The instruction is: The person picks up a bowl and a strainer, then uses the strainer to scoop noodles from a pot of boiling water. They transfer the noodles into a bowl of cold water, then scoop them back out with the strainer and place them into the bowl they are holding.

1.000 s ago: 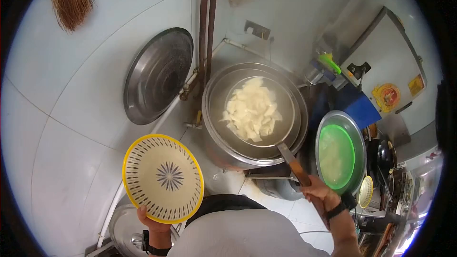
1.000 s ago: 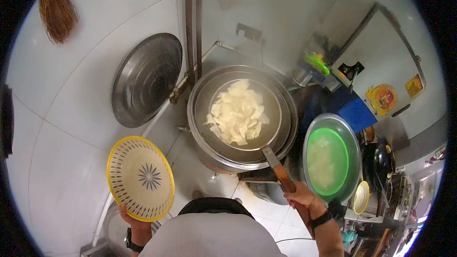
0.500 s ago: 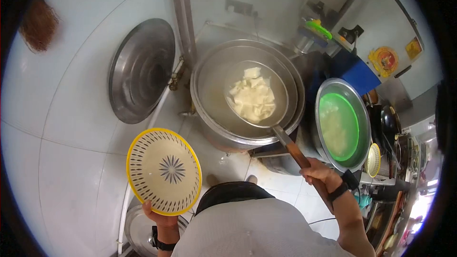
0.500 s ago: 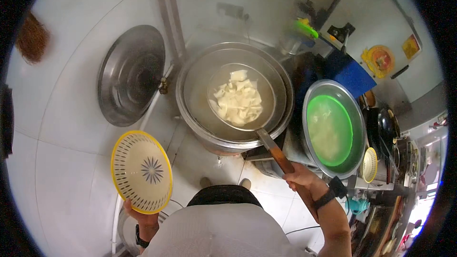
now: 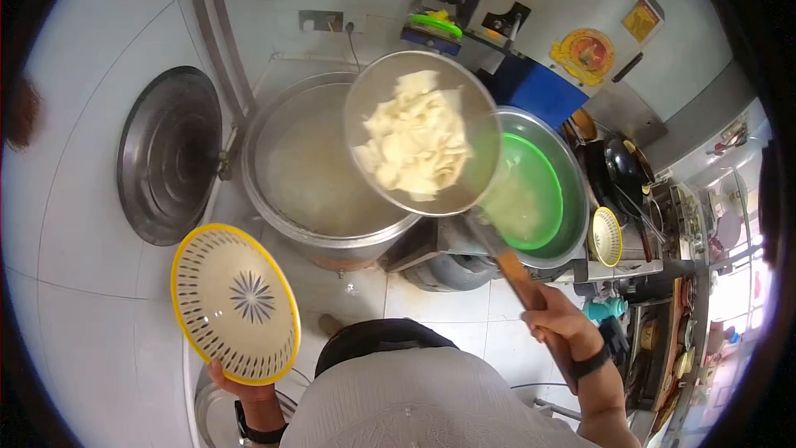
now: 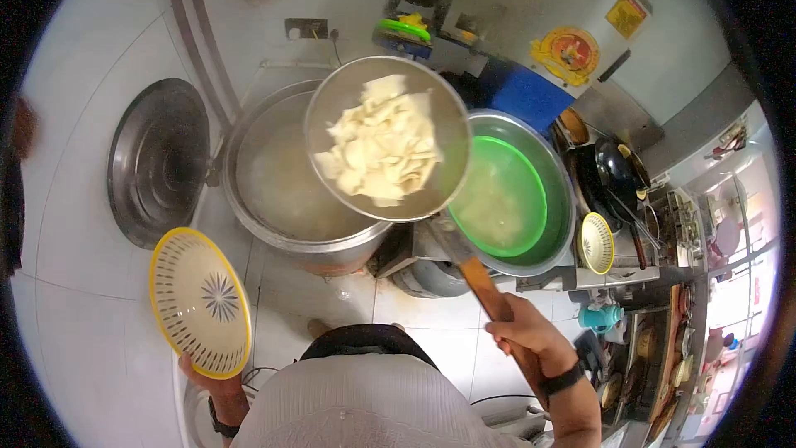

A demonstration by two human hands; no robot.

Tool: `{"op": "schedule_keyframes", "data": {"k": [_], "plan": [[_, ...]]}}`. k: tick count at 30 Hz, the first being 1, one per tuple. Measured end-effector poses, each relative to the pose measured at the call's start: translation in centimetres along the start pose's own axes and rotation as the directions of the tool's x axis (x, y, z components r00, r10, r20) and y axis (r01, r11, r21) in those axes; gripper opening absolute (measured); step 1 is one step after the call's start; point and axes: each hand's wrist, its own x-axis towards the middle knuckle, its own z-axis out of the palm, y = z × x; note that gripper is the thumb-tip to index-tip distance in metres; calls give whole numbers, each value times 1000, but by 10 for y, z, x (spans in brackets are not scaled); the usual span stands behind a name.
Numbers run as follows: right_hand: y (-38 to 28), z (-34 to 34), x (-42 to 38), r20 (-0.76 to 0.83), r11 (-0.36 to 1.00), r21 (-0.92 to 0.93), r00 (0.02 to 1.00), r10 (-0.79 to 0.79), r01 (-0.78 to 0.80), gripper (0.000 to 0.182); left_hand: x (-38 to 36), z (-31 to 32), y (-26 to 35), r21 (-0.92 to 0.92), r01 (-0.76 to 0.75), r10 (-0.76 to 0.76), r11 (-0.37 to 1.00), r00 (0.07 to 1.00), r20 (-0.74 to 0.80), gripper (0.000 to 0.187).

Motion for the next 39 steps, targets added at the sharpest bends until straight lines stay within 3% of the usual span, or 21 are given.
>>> {"op": "schedule_keyframes", "data": {"k": [4,7,8,10,11,13,14,16,22,24,28,30,33,34,35,37,39], "plan": [[0,-24,-66,-288,1000,14,958,0,4,26,-13,26,11,-4,68,-68,998,997,36,51],[12,-42,-84,-490,984,-167,861,-137,61,25,-22,53,19,11,111,-112,994,983,149,50],[10,-45,-86,-490,984,-165,861,-138,64,25,-24,55,21,13,110,-110,994,982,152,50],[6,-54,-89,-626,903,-427,735,-262,-41,28,-31,61,21,2,159,-158,987,979,130,51],[16,-63,-84,-623,905,-423,738,-259,-40,28,-34,65,22,9,157,-157,988,979,128,51],[39,-103,-76,-599,631,-760,546,-586,-157,31,-46,97,20,17,183,-183,983,964,193,52],[32,-104,-76,-660,718,-678,562,-499,-159,32,-50,107,19,27,181,-182,983,963,197,52],[46,-113,-69,-646,703,-700,526,-553,-121,32,-59,120,15,-10,155,-154,988,985,73,57],[64,-118,-78,-647,655,-744,392,-654,-134,31,-67,109,4,51,179,-184,983,971,153,52],[66,-123,-87,-649,650,-752,287,-704,-106,28,-70,123,5,61,178,-186,982,969,165,51],[81,-123,-89,-682,685,-723,252,-687,-92,27,-68,122,3,54,180,-186,982,972,141,51],[100,-130,-79,-584,590,-806,210,-784,-41,29,-65,120,6,77,150,-160,986,975,155,51],[97,-126,-68,-588,611,-791,279,-759,-5,31,-58,104,5,83,80,-91,993,985,143,52],[90,-124,-58,-560,582,-813,254,-789,16,33,-55,96,7,68,50,-58,996,990,127,52],[73,-121,-49,-456,477,-879,255,-853,25,34,-53,88,8,68,30,-38,997,992,120,52],[25,-100,-28,-427,465,-884,314,-848,54,38,-45,76,7,-60,68,-57,996,984,169,54],[-16,-90,13,-233,260,-965,337,-912,34,35,-37,69,11,-79,34,-24,996,992,127,54]]}}
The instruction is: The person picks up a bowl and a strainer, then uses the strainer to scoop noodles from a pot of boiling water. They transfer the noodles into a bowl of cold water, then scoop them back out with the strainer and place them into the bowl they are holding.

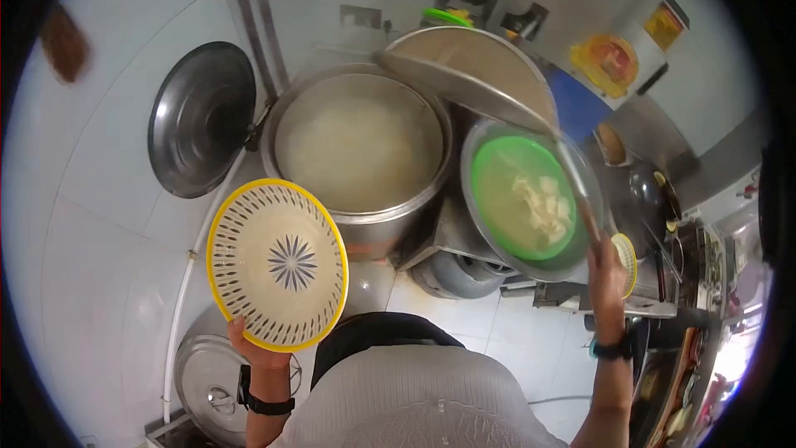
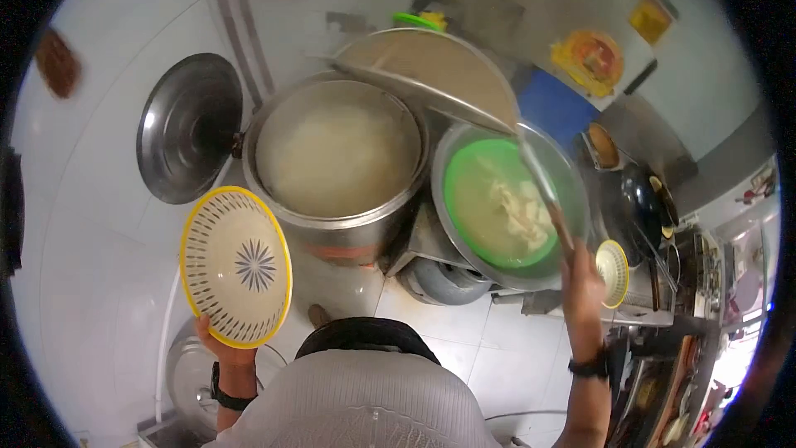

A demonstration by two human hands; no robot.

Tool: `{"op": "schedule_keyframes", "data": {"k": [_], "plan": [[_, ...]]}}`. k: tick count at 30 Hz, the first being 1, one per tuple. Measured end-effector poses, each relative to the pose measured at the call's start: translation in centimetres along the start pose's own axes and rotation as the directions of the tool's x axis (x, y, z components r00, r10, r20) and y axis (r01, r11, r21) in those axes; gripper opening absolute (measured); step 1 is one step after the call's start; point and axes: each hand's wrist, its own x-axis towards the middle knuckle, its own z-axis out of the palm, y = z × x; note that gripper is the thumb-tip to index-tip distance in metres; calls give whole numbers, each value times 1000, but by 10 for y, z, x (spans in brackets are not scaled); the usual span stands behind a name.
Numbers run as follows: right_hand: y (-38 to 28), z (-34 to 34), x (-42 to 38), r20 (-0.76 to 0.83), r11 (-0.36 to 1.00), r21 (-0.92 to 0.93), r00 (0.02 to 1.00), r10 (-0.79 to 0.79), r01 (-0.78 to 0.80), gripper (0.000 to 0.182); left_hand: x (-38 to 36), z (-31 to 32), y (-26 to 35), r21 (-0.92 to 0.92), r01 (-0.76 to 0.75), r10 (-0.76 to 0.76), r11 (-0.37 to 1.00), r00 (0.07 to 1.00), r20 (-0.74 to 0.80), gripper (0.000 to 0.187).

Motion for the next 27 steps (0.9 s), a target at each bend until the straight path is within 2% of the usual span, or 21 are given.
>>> {"op": "schedule_keyframes", "data": {"k": [2,4,6,8,9,11,12,14,15,17,18,19,21,23,25,26,27], "plan": [[-31,23,64,210,994,-108,977,49,-26,32,5,-3,6,64,-73,71,995,997,27,55],[-47,53,100,200,992,-105,979,-47,69,27,6,-19,9,86,-91,91,992,996,8,54],[-102,108,179,367,958,-206,923,-115,201,26,12,-53,13,107,-98,101,989,995,-22,53],[-134,197,221,315,888,-303,916,-250,347,16,38,-90,4,88,-131,146,988,967,-207,53],[-139,217,240,327,886,-292,908,-262,361,16,39,-87,0,68,-126,140,990,949,-282,54],[-160,258,262,556,836,-262,783,-277,482,12,42,-114,-1,24,-124,125,992,932,-341,56],[-160,272,265,568,829,-258,772,-285,496,12,43,-125,-3,-19,-123,107,992,921,-374,58],[-135,289,264,698,529,-218,509,-503,821,13,43,-141,-5,-35,-115,91,993,905,-415,58],[-122,300,256,711,523,-207,494,-500,827,13,43,-149,-4,-21,-115,95,993,901,-423,59],[-94,316,242,656,589,-459,701,-280,665,22,40,-149,-7,-11,-126,109,992,898,-425,59],[-93,304,247,827,676,-344,551,-111,652,26,42,-147,-7,-16,-138,118,990,897,-426,59],[-92,291,253,939,764,-246,343,34,597,30,43,-147,-9,-21,-156,133,987,896,-424,59],[-105,269,244,987,785,-58,156,-49,616,29,41,-146,-11,3,-185,167,983,879,-447,56],[-118,251,229,991,970,135,-16,-135,201,18,42,-148,-12,26,-203,191,979,864,-466,54],[-99,284,205,981,984,162,-94,-168,-70,8,40,-157,-11,-1,-194,174,981,878,-446,54],[-109,288,198,980,983,168,-97,-174,-67,8,39,-160,-10,4,-200,181,980,876,-448,54],[-126,291,190,975,949,83,-174,-140,-303,5,39,-162,-9,14,-208,189,978,857,-480,54]]}}
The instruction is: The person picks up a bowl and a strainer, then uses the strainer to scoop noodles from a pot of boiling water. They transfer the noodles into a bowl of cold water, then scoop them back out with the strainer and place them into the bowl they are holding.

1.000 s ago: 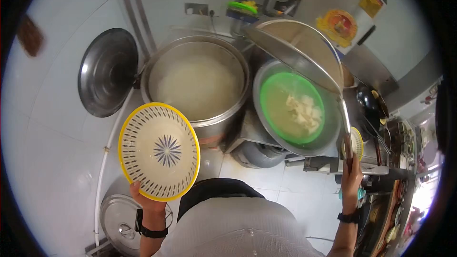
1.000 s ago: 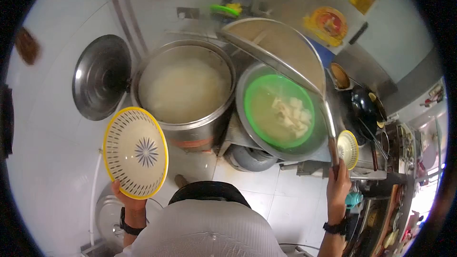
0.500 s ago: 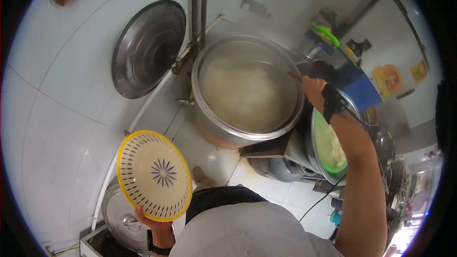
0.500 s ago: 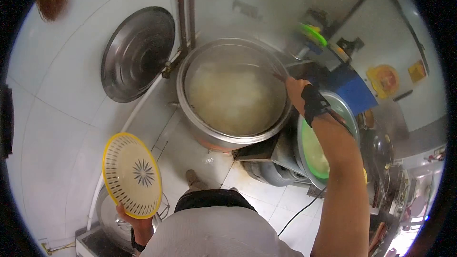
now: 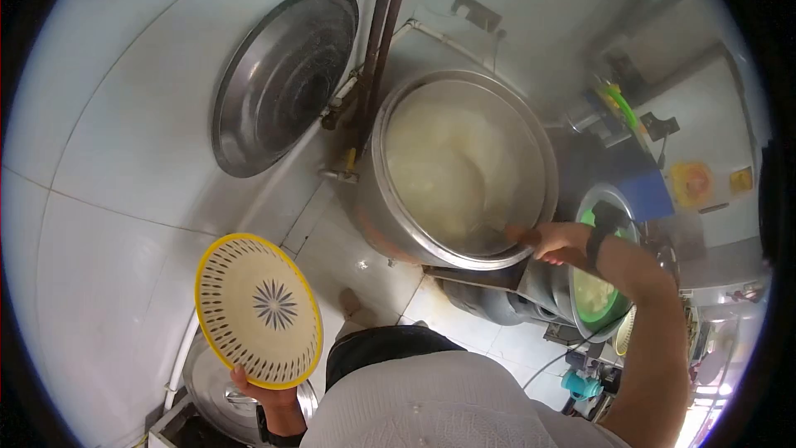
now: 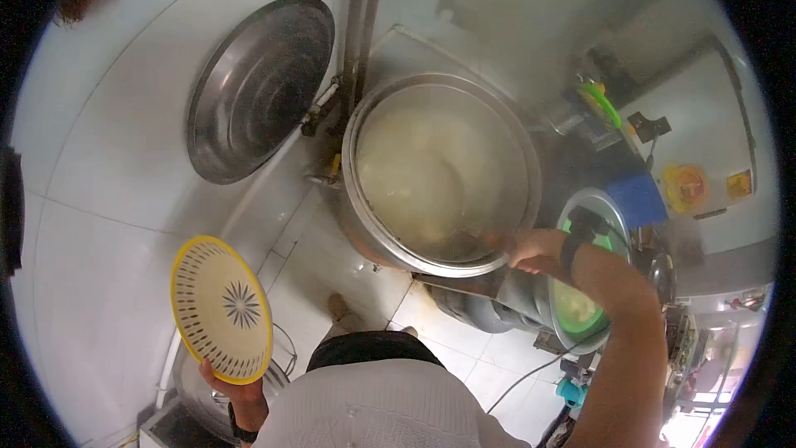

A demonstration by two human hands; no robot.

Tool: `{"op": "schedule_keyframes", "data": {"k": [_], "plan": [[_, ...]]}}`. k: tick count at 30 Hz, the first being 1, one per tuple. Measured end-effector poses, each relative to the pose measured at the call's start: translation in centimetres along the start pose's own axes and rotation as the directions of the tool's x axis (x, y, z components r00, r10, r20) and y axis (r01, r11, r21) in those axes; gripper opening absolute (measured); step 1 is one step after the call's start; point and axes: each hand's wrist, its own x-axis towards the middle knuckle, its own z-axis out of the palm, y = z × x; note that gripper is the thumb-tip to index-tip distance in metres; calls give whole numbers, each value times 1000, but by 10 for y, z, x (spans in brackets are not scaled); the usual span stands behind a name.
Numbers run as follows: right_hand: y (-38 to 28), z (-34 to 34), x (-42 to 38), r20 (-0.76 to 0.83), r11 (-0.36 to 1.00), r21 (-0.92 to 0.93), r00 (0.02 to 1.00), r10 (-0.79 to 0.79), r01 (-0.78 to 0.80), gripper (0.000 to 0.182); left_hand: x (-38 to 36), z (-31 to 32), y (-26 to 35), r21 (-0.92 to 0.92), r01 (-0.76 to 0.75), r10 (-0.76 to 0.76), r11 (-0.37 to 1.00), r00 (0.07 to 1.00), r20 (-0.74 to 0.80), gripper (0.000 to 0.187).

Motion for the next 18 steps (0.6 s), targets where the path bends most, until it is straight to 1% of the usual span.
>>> {"op": "schedule_keyframes", "data": {"k": [1,2,4,5,7,8,10,11,13,17,18], "plan": [[-6,8,4,75,968,246,996,39,-57,6,2,-1,0,3,-10,10,1000,999,-34,53],[5,13,18,72,968,244,997,35,-52,6,3,2,-1,2,-14,14,1000,999,-31,53],[34,18,53,115,953,290,985,-130,92,9,-3,15,-4,24,-40,40,999,999,-19,53],[33,20,51,115,953,290,985,-130,92,9,-2,17,-4,24,-40,40,999,999,-19,53],[22,28,38,-13,907,420,1000,-28,31,10,-2,21,-2,74,-54,52,996,998,35,54],[20,30,30,-11,904,426,999,-38,39,10,-5,24,-3,82,-60,56,995,998,41,54],[16,35,13,-61,931,349,994,-88,103,10,-8,27,-2,92,-44,41,995,999,33,54],[17,41,4,-66,928,355,993,-96,114,10,-9,31,-1,96,-47,43,994,998,44,54],[21,55,-15,-148,876,449,981,-122,176,11,-11,39,-1,113,-41,32,993,996,81,53],[26,66,-47,-161,831,500,969,-187,244,12,-17,54,2,87,-8,-2,996,993,115,52],[32,64,-54,-146,842,491,974,-176,225,14,-20,56,4,93,0,-14,996,987,158,52]]}}
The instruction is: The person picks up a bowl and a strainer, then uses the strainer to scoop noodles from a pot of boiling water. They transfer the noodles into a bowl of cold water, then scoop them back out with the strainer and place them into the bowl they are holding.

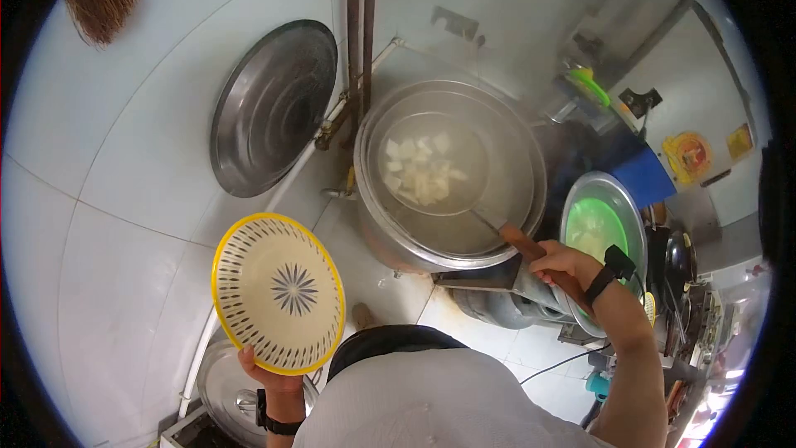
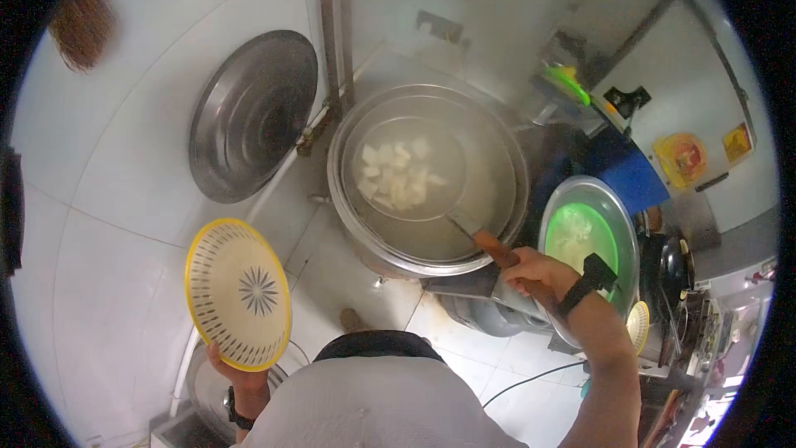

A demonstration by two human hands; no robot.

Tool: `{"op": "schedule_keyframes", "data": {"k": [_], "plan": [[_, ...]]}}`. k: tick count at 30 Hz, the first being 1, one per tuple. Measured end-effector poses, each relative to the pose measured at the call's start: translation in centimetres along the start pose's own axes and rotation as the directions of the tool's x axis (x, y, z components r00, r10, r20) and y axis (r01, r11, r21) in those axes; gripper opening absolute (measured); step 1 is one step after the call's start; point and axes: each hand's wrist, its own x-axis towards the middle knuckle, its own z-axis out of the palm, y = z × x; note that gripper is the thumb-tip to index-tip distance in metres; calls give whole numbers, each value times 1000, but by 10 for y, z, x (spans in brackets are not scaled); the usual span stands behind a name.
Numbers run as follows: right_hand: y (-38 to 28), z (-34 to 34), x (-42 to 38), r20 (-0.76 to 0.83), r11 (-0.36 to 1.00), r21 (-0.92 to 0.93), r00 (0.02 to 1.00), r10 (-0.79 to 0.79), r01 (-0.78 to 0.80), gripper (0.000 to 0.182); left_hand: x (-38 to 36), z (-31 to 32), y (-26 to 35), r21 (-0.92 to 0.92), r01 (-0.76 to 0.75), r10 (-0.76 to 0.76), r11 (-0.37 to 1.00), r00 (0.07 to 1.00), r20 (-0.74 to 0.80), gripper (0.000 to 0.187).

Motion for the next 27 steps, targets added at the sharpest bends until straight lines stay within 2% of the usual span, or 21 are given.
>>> {"op": "schedule_keyframes", "data": {"k": [2,4,6,7,8,9,10,11,12,13,14,15,16,17,18,19,21,23,24,25,27], "plan": [[2,-9,-20,-9,1000,-19,1000,11,-11,16,-5,3,2,-9,10,-9,1000,998,57,51],[1,-23,-39,-97,1000,-4,995,4,-4,18,-7,8,1,-36,4,-3,999,999,48,51],[2,-42,-51,-273,999,-2,961,-50,51,19,-7,13,-2,-40,-5,7,999,999,51,51],[0,-67,-46,-245,994,-98,969,27,-52,22,-5,13,-3,-49,-22,25,999,998,57,51],[-16,-75,-50,-324,967,-226,945,36,-114,23,-4,11,-4,-47,-15,18,999,999,45,51],[-26,-84,-55,-410,922,-371,910,-57,-110,22,-3,6,-4,-65,0,4,998,998,59,52],[-50,-81,-59,-499,797,-549,863,-73,-250,21,-1,3,-5,-79,16,-11,997,998,69,52],[-72,-77,-62,-554,679,-652,824,-122,-337,21,1,0,-6,-80,21,-16,997,998,61,52],[-88,-73,-60,-574,513,-760,782,-243,-399,19,2,-5,-6,-99,47,-47,994,999,10,56],[-98,-72,-57,-486,332,-863,806,-338,-381,30,2,-9,-6,-118,71,-76,990,996,-41,59],[-71,-102,-27,-385,79,-910,760,-524,-407,29,2,-13,-6,-119,74,-81,990,996,-48,59],[-45,-131,3,-227,-174,-878,709,-668,-446,29,3,-18,-6,-93,50,-56,994,996,-62,59],[-58,-118,1,-225,-182,-876,711,-666,-448,29,2,-25,-6,-73,25,-31,997,997,-71,58],[-83,-91,1,-317,-147,-902,853,-415,-406,27,3,-31,-7,-78,27,-33,997,996,-79,58],[-99,-74,5,-364,-97,-922,923,-124,-376,25,3,-36,-8,-92,21,-30,996,995,-96,57],[-101,-71,16,-357,-102,-924,927,-117,-369,25,5,-37,-9,-101,15,-27,995,993,-113,57],[-95,-63,36,-183,261,-931,946,268,-254,15,6,-44,-11,-95,-2,-16,995,982,-186,57],[-54,-63,59,-105,653,-696,942,318,-298,14,6,-56,-11,-44,-31,23,999,984,-175,53],[-41,-54,59,-63,807,-504,945,321,-308,15,7,-52,-11,-59,-36,25,998,985,-169,53],[-33,-45,60,-22,910,-283,950,311,-304,16,9,-48,-11,-67,-41,29,997,985,-172,53],[-20,-31,70,-18,918,-265,953,301,-295,17,9,-40,-7,-78,-24,16,997,994,-112,51]]}}
